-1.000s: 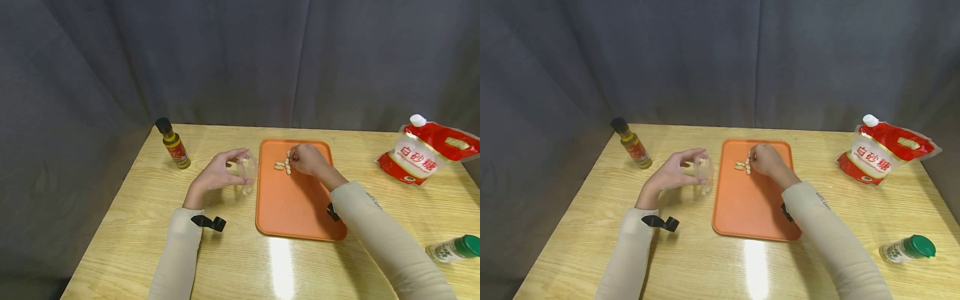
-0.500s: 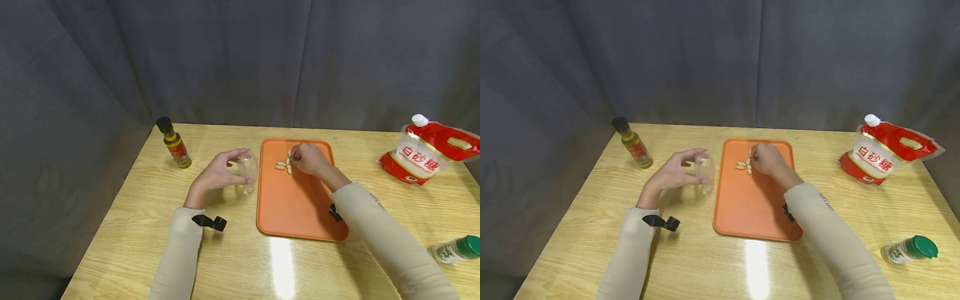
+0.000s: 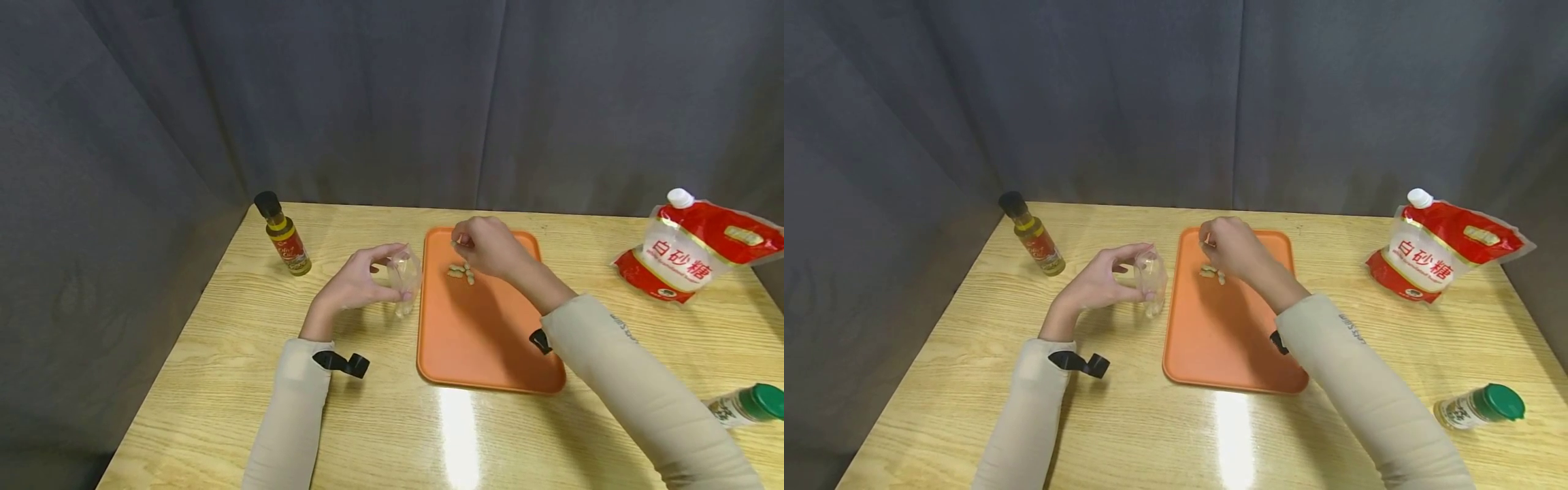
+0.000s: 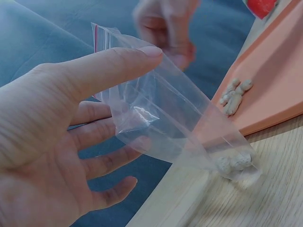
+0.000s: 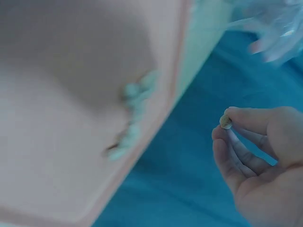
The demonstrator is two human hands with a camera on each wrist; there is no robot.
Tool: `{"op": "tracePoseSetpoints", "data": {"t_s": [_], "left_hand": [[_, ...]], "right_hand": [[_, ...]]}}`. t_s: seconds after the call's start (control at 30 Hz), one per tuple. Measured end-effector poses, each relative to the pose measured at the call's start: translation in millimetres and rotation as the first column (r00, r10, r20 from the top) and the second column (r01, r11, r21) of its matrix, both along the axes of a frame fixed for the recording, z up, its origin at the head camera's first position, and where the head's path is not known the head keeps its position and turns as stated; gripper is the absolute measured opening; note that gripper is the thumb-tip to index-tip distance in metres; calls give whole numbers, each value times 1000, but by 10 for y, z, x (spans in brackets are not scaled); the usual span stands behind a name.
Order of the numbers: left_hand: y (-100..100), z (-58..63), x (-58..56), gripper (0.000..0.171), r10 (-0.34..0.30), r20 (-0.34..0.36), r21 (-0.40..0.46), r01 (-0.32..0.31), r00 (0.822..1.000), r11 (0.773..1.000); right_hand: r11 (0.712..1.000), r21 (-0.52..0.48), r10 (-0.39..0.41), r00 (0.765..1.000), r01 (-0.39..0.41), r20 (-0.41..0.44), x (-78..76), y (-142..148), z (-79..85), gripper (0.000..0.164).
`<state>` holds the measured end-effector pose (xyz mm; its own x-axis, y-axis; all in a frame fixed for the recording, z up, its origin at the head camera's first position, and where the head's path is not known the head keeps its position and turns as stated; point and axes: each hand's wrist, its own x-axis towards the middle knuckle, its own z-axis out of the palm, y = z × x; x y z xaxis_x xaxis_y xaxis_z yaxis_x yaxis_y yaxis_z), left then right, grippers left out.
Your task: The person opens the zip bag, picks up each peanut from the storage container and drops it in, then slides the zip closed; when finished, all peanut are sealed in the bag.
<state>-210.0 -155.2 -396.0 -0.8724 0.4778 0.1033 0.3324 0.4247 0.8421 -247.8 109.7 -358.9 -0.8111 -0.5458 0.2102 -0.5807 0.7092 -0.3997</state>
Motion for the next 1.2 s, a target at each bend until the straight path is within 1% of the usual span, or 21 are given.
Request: {"op": "tracePoseSetpoints", "data": {"t_s": [0.13,0.3,0.47,0.63,0.87,1.07,1.2], "left_hand": [[-1,5,-2,85,1,5,-7,-1,1000,1000],[-2,22,1,85,0,10,-8,0,1000,1000],[0,22,0,84,-7,14,-8,7,1000,1000],[-14,18,2,84,-4,26,3,4,1000,1000],[-19,11,-9,81,-14,23,25,13,1000,1000],[-19,20,-3,78,-23,10,35,22,1000,999],[-25,24,1,80,-21,6,35,21,1000,999]], "right_hand": [[998,-31,63,997,-64,-35,101,-193,185,8],[991,-52,118,991,-122,-66,178,-372,307,9],[988,-37,146,986,-149,-77,248,-485,339,12],[984,-12,176,979,-179,-107,323,-577,360,13],[975,-30,214,970,-219,-116,342,-655,344,12],[976,-36,212,972,-217,-96,359,-683,361,13],[978,-32,201,976,-204,-78,357,-679,373,14]]}}
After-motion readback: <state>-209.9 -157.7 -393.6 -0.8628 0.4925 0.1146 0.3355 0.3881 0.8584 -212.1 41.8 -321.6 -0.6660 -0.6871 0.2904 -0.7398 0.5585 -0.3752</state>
